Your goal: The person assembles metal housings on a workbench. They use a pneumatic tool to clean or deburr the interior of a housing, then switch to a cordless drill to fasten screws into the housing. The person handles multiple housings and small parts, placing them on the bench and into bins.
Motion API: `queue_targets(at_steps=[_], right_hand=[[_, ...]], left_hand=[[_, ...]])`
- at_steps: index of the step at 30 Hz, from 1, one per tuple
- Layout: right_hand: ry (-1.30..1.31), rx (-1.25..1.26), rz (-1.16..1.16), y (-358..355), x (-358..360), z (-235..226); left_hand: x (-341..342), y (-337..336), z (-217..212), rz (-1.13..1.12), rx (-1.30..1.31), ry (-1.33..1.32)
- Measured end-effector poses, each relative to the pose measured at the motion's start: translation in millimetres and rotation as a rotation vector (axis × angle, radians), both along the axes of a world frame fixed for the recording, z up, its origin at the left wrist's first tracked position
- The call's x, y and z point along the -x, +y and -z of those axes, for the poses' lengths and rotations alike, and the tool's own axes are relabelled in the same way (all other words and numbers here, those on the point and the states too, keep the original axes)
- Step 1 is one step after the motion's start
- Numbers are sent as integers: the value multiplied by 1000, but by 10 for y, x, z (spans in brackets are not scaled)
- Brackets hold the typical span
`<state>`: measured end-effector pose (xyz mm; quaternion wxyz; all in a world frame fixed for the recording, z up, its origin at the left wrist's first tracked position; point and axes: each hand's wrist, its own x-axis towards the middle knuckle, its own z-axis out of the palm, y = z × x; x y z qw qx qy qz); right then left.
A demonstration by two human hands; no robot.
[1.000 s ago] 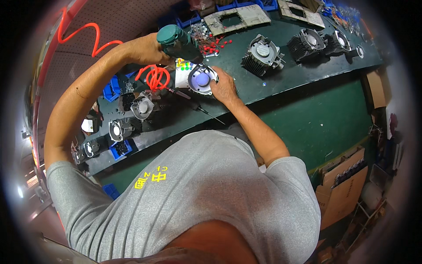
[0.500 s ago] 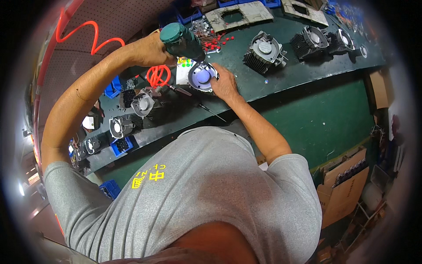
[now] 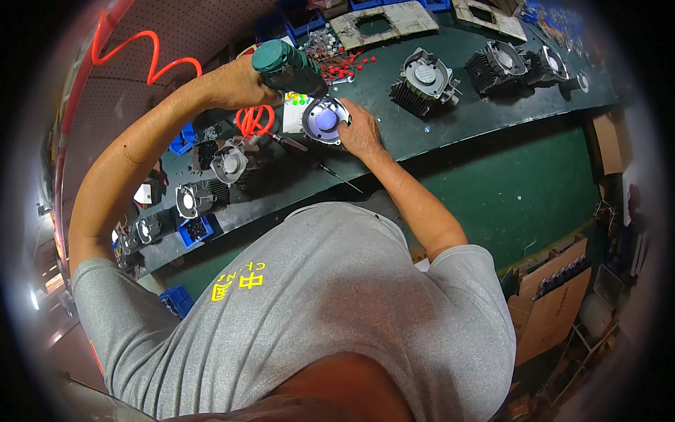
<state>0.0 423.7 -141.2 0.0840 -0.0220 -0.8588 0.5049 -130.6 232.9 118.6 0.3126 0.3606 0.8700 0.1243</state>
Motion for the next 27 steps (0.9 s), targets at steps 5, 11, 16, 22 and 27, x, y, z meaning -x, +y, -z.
queue_targets(at_steps=[5,11,16,22,27], right_hand=[[-46,4,-11,11,6,-42],[-45,1,-17,14,11,-54],[-34,9,-12,22,0,-62],[-65,14,-49,42,12,-150],[-40,17,-22,32,7,-95]], left_hand=[[-7,5,10,-33,25,-15],[34,-35,74,3,-33,-5],[21,-2,54,2,-22,-7],[9,60,-20,5,97,-5],[24,18,43,4,44,-5]])
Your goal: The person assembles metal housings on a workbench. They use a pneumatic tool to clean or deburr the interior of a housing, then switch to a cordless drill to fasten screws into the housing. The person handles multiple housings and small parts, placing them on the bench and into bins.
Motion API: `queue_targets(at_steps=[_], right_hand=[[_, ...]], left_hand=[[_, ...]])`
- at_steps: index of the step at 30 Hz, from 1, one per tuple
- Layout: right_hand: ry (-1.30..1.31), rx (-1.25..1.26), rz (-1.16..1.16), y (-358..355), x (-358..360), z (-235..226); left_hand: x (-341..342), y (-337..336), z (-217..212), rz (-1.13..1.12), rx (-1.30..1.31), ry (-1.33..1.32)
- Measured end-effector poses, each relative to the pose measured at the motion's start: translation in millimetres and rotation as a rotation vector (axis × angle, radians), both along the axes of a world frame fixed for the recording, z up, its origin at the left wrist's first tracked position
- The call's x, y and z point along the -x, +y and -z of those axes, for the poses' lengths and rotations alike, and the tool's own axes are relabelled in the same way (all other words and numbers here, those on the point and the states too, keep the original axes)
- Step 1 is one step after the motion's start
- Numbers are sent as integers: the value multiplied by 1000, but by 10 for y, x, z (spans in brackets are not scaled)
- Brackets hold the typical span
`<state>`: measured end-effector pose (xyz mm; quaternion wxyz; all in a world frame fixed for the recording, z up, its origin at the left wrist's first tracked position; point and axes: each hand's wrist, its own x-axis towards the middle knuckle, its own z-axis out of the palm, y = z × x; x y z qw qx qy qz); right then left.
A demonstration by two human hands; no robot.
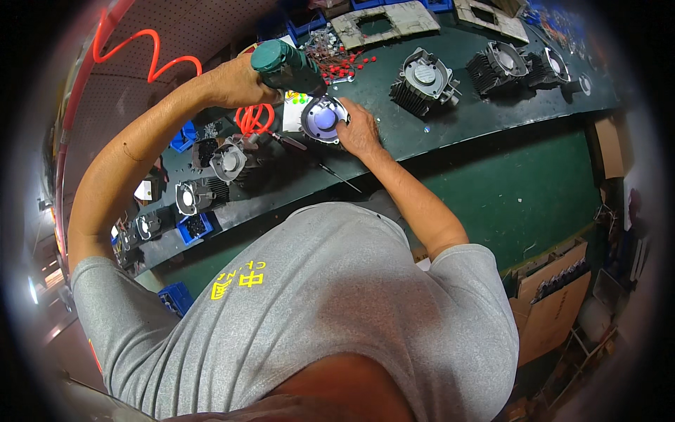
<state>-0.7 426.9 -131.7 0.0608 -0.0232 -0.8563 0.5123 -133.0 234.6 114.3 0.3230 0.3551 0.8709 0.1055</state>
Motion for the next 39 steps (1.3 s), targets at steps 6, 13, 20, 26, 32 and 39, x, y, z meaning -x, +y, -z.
queue_targets(at_steps=[6,13,20,26,32,39], right_hand=[[-58,-22,-6,-7,-22,-81],[3,-37,50,-57,11,108],[-37,-34,45,-40,35,174],[7,9,-9,-7,-16,53],[-113,242,301,284,-560,386],[-299,-295,-342,-483,-1076,1049]], left_hand=[[-57,-12,21,-7,-42,42],[-134,-76,34,-10,-80,42],[-328,-280,1,-462,-289,-168],[-1234,-840,-116,-575,-634,-121],[-2597,-1655,696,-546,-449,288],[-3418,-1957,1908,-826,-323,165]])
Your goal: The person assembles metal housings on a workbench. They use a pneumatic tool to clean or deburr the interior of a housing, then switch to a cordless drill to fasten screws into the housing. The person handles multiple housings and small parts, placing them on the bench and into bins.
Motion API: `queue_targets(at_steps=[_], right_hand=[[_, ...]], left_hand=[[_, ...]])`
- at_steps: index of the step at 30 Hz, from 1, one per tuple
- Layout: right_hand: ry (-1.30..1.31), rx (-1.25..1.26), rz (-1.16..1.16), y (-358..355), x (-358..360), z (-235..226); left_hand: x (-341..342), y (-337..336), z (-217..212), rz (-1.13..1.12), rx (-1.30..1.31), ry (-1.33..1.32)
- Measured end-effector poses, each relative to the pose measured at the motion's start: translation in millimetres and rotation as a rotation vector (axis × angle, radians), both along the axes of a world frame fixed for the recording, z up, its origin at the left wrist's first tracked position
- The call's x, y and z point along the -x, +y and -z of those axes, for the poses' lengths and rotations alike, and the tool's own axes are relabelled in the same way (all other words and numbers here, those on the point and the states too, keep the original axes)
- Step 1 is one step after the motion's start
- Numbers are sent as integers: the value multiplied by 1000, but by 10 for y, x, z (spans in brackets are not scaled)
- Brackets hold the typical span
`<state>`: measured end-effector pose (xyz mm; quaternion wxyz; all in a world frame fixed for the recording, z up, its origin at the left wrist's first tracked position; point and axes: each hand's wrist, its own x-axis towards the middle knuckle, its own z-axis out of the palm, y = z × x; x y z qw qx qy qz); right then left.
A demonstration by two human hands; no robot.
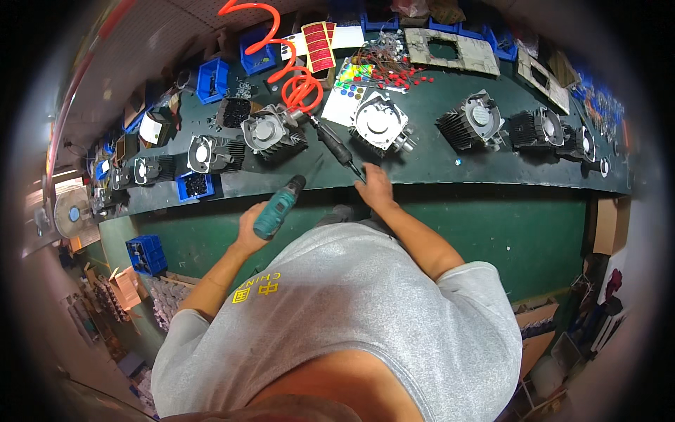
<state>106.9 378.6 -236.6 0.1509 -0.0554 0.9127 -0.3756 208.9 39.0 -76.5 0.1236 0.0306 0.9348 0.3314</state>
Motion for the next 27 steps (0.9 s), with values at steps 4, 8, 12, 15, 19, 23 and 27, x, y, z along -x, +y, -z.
queue_targets(at_steps=[4,8,12,15,19,23,27], right_hand=[[-54,-208,7,-460,173,249],[-125,-186,105,-526,329,420],[-64,21,192,-589,385,259],[-128,60,184,-522,265,66],[-61,142,202,-512,-15,-227],[25,111,231,-467,-162,-383],[79,108,286,-434,-184,-546]], left_hand=[[-85,84,289,7,76,-32],[-160,-15,666,53,69,19],[-150,-78,841,91,119,-20],[-62,-60,953,109,110,-43],[46,-23,1176,141,106,-19],[161,42,1365,136,115,14],[330,119,1536,149,191,82]])
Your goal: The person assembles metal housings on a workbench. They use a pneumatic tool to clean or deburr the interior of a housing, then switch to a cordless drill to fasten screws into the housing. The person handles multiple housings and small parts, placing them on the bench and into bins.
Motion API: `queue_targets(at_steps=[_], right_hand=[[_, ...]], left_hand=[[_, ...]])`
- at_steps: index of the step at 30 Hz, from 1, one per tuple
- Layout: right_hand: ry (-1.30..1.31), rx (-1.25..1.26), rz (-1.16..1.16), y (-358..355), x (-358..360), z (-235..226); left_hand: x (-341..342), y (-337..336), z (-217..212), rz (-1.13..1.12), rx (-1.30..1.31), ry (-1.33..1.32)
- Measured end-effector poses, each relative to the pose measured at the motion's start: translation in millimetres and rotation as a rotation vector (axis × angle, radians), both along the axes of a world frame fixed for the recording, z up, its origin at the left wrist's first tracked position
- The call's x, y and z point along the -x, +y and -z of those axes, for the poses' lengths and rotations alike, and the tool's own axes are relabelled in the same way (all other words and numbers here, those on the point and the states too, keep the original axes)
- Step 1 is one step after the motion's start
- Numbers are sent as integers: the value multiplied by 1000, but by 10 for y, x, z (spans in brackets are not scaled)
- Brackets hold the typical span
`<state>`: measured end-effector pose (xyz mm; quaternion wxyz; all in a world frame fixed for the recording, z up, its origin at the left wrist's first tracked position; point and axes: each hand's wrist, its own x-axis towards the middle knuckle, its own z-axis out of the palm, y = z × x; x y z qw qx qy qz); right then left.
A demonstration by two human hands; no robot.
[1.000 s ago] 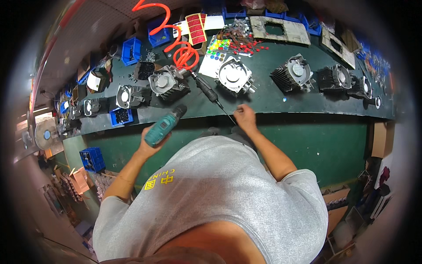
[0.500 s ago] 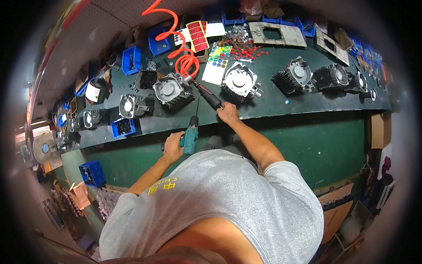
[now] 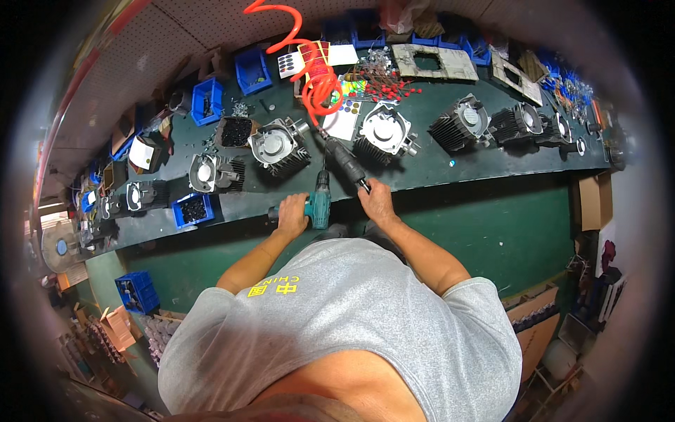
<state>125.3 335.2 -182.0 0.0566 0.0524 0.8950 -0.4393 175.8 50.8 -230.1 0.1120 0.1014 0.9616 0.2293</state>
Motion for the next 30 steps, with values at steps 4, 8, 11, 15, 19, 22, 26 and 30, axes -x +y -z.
queue_targets(at_steps=[4,8,11,15,19,22,26,30], right_hand=[[113,45,-9,10,13,-167],[86,189,23,-49,39,-428],[115,243,14,-63,74,-579],[96,359,-1,-57,121,-782],[219,394,-58,-86,218,-1091],[369,428,-124,-157,317,-1365],[551,446,-165,-230,454,-1544],[651,390,-207,-160,647,-1612]], left_hand=[[259,78,171,6,73,46],[470,145,254,-6,77,90],[554,219,170,-24,88,34],[708,445,-341,-91,-311,-189],[1002,783,-1268,-145,-1342,-324],[1228,1085,-1911,-259,-1606,-258],[1357,1364,-2512,-580,-1690,-142],[1424,1476,-2788,-690,-1708,57]])
